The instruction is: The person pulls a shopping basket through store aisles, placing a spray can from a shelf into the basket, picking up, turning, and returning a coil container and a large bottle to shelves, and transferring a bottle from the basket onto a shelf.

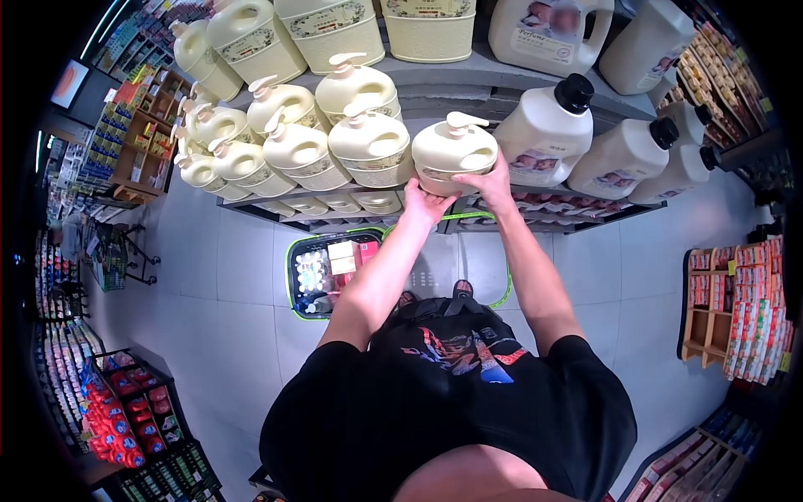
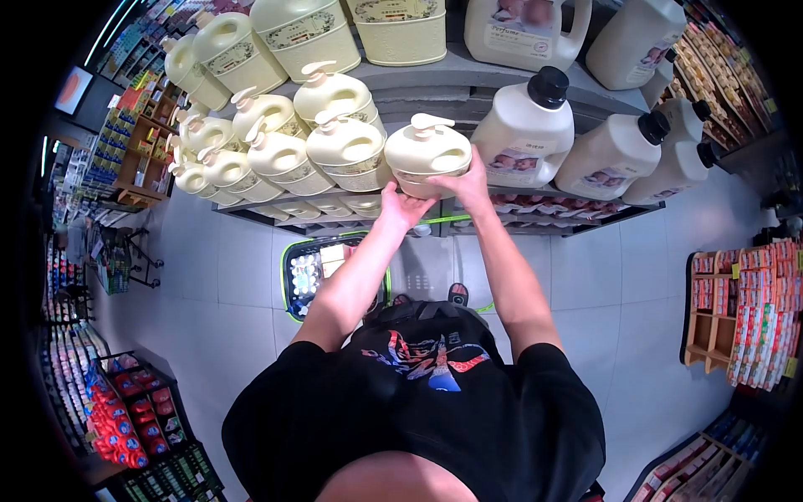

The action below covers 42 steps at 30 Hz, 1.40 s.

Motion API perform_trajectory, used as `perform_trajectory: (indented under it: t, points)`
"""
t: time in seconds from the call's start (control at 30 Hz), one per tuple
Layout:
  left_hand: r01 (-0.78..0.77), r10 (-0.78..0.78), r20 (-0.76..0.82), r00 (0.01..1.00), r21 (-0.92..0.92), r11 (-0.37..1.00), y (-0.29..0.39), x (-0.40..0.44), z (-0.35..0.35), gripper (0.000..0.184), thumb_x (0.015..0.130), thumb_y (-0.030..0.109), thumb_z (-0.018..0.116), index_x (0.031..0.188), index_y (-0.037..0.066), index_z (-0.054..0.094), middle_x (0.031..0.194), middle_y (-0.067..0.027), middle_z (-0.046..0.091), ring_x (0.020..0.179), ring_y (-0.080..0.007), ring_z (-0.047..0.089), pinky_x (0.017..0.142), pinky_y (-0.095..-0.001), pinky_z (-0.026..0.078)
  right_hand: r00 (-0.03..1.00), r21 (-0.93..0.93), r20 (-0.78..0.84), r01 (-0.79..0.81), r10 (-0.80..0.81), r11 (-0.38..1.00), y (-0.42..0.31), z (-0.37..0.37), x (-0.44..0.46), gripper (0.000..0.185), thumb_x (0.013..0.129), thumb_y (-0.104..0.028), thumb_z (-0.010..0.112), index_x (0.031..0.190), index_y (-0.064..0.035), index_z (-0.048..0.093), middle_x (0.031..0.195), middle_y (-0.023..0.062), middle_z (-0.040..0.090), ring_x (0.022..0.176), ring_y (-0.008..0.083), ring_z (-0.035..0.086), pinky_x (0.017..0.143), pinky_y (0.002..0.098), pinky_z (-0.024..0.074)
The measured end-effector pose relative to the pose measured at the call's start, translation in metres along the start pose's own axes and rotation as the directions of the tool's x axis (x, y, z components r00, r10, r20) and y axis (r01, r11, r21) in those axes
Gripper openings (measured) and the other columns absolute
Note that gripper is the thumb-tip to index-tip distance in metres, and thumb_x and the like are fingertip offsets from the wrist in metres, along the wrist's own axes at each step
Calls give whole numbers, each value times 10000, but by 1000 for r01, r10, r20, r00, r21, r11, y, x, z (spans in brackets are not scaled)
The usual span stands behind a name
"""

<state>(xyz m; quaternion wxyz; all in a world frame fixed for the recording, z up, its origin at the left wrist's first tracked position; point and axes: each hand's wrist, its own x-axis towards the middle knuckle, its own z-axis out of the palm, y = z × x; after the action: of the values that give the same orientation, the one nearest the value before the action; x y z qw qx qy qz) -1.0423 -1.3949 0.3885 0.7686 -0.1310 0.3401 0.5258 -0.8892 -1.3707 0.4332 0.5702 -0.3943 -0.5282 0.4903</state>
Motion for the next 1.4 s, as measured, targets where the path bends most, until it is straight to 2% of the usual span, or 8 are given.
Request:
perform_trajectory:
  t: [0.33,0.47,0.67,0.8,1.0,1.1,1.27,1.4]
  points:
    - [-99,103,-70,992,59,993,3,9,10,799,922,553,375,1411,-58,214,1411,-212,323,1319,-327,346,1112,-525,281,999,35,34,-39,38,999,5,3,16,772,565,-122,888,1215,-26,482,1137,71,582,1073,165,549,929,310,449]
    - [-126,128,-77,989,33,991,1,11,13,777,921,546,383,1397,-53,251,1404,-194,333,1317,-311,351,1111,-514,282,996,-63,49,-67,70,996,5,3,16,789,597,-140,867,1257,-12,455,1179,100,568,1103,189,539,948,328,438]
    - [-157,158,-50,986,19,987,-1,10,29,653,927,545,365,1368,64,383,1330,-120,458,1252,-274,431,1045,-442,376,971,-475,-232,-60,-59,878,13,14,-10,740,714,-182,774,1312,43,402,1237,234,533,1169,327,530,984,381,412]
    - [-182,182,1,983,35,983,-1,28,20,626,897,601,388,1301,127,456,1232,-81,521,1076,-239,524,805,-387,473,952,-414,-306,-110,-25,903,29,28,-33,663,780,-172,692,1328,61,403,1253,263,523,1160,344,535,971,376,421]
    - [-191,191,-8,982,-17,981,-4,32,23,633,900,550,405,1355,111,411,1338,-116,464,1194,-313,478,947,-462,449,923,-329,-273,-356,273,875,52,37,-50,637,837,-249,621,1320,105,404,1271,285,505,1158,341,538,969,366,421]
    - [-206,205,-49,978,-8,979,-4,27,21,601,932,497,310,1397,122,373,1425,-111,405,1290,-322,401,1073,-496,315,924,-295,-245,-359,293,886,69,32,-49,714,825,-222,654,1379,96,336,1276,288,522,1203,300,520,971,341,425]
    - [-140,141,9,990,-64,988,-11,29,17,706,928,475,386,1374,-64,293,1408,-231,362,1277,-358,398,1099,-472,305,929,-203,-201,-349,310,915,64,35,-48,718,864,-268,631,1386,107,310,1280,249,534,1190,248,524,988,307,402]
    - [-160,160,-6,987,-22,987,-13,25,23,753,911,471,437,1345,-121,268,1381,-252,365,1252,-377,410,1086,-484,325,914,0,-103,-395,393,919,53,34,-48,419,877,-294,596,1094,54,507,1149,192,565,1043,222,553,871,326,442]
